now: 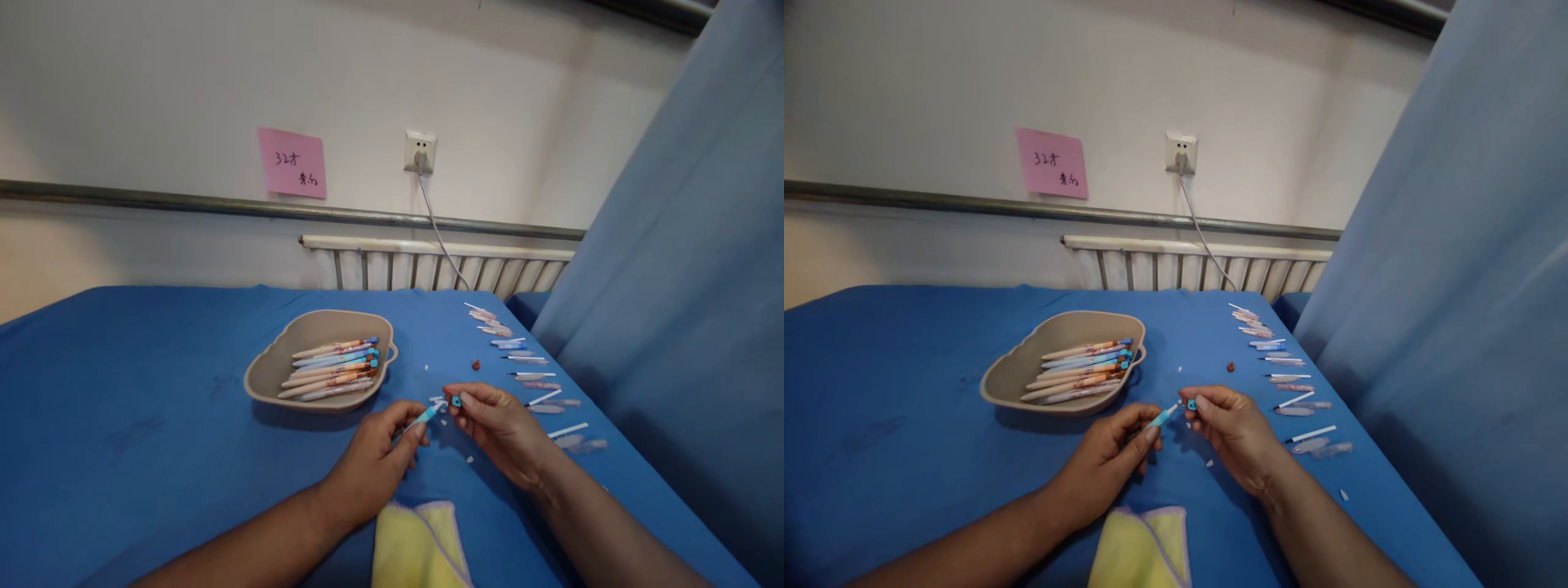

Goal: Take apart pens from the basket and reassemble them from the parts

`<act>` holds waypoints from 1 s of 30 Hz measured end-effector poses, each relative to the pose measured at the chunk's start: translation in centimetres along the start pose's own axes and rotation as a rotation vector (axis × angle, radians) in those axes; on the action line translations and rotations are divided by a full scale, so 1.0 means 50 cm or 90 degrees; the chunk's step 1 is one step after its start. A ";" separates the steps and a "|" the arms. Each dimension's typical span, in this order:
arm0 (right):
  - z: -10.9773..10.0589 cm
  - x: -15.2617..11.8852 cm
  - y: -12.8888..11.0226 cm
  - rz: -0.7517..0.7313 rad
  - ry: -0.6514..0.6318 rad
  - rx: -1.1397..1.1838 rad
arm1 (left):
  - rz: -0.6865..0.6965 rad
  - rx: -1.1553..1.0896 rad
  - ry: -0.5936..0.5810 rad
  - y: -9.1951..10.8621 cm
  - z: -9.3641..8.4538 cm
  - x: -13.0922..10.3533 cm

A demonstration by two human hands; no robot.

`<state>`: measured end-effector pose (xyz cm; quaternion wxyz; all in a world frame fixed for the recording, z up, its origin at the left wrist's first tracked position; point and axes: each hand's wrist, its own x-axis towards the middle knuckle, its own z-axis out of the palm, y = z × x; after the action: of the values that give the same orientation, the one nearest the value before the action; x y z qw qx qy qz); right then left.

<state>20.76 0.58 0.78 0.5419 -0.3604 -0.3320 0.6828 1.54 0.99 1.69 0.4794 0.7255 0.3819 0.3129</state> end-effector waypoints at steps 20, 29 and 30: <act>0.001 -0.006 0.000 -0.266 0.037 -0.395 | -0.002 0.034 -0.022 0.000 0.004 -0.002; 0.002 -0.017 -0.013 -0.368 -0.039 -0.599 | 0.011 0.104 -0.039 0.005 0.000 -0.002; 0.002 -0.018 -0.012 -0.373 -0.044 -0.614 | 0.017 0.116 -0.044 0.007 -0.002 -0.002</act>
<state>21.10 -0.17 1.45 0.4714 -0.4374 -0.7102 0.2867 1.51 0.85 2.02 0.4205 0.7815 0.3821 0.2579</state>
